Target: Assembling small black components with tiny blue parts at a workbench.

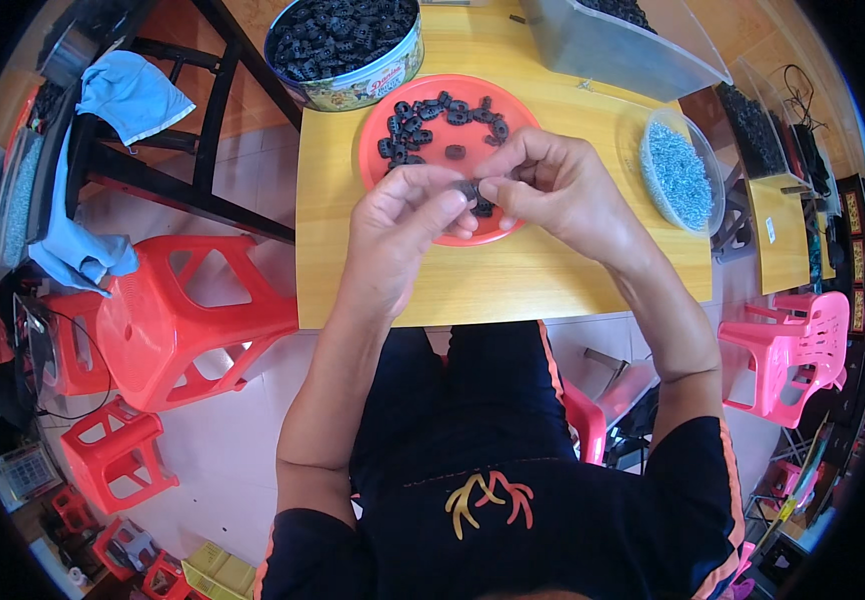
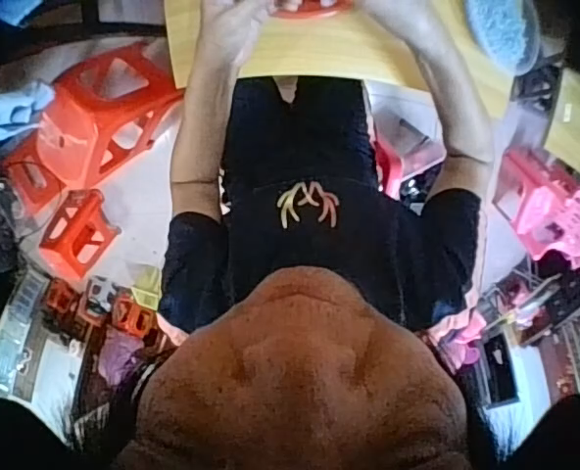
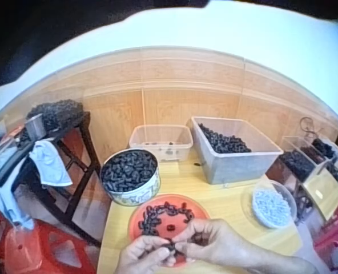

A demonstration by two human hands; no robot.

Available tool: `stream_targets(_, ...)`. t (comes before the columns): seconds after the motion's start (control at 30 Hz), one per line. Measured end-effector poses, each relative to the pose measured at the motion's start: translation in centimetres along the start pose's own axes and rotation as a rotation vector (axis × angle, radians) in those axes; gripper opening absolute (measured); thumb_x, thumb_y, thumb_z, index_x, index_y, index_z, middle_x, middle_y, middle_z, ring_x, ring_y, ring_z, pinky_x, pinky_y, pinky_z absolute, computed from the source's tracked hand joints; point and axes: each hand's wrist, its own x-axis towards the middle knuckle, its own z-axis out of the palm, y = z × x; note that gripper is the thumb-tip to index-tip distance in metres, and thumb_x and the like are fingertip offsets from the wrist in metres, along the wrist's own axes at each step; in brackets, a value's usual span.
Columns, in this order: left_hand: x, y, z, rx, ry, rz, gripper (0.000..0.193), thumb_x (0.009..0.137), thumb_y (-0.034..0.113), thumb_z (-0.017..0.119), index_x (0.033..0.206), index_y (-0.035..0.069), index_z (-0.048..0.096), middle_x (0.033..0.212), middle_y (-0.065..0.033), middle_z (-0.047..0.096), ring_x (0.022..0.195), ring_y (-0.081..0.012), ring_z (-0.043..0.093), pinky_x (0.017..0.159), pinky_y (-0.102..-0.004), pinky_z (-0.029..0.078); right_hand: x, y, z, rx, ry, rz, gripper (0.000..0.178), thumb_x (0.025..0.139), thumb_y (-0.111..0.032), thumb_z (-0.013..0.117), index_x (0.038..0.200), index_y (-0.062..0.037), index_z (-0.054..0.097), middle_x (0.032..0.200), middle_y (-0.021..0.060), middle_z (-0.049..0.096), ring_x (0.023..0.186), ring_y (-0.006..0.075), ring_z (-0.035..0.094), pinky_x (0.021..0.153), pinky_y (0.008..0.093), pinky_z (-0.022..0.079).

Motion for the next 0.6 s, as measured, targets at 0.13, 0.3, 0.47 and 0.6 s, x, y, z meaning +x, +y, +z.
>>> stream_targets(0.13, -0.1, -0.1, 0.3, 0.14, 0.023, 0.047, 0.013, 0.087, 0.0, 0.061, 0.1, -0.001, 0.06, 0.088, -0.0084, 0.066, 0.074, -0.014, 0.062, 0.072, -0.0273, 0.052, -0.3, 0.2, 0.3, -0.117, 0.006, -0.102, 0.007, 0.086, -0.001, 0.064, 0.092, 0.0024, 0.061, 0.083, 0.0038, 0.064, 0.074, 0.008, 0.062, 0.066, 0.0228, 0.052)
stream_targets(0.3, -0.1, -0.2, 0.7, 0.206, 0.069, 0.07, 0.011, 0.087, -0.001, 0.062, 0.098, -0.001, 0.06, 0.087, -0.0086, 0.065, 0.073, -0.0133, 0.062, 0.07, -0.0265, 0.052, -0.7, -0.8, 1.0, -0.604, 0.066, -0.295, 0.005, 0.087, -0.001, 0.062, 0.089, 0.0036, 0.061, 0.08, 0.0026, 0.064, 0.073, 0.0068, 0.06, 0.065, 0.0228, 0.05)
stream_targets(0.47, 0.3, -0.4, 1.0, 0.176, 0.092, 0.09, 0.013, 0.088, 0.001, 0.061, 0.101, -0.001, 0.06, 0.084, -0.0103, 0.065, 0.071, -0.0151, 0.062, 0.067, -0.0278, 0.052, 0.0, -0.5, 0.0, -0.188, 0.026, -0.082, 0.007, 0.085, -0.003, 0.066, 0.089, 0.0019, 0.062, 0.082, 0.0061, 0.067, 0.073, 0.0108, 0.064, 0.068, 0.0235, 0.052)
stream_targets(0.6, 0.3, 0.4, 1.1, 0.138, 0.011, 0.103, 0.013, 0.088, 0.001, 0.06, 0.101, -0.001, 0.06, 0.085, -0.0104, 0.065, 0.072, -0.0156, 0.062, 0.067, -0.0281, 0.052, 0.3, -0.5, -1.0, 0.228, -0.071, 0.117, 0.013, 0.083, -0.009, 0.071, 0.088, -0.001, 0.063, 0.085, 0.0088, 0.068, 0.075, 0.013, 0.065, 0.071, 0.0252, 0.055)
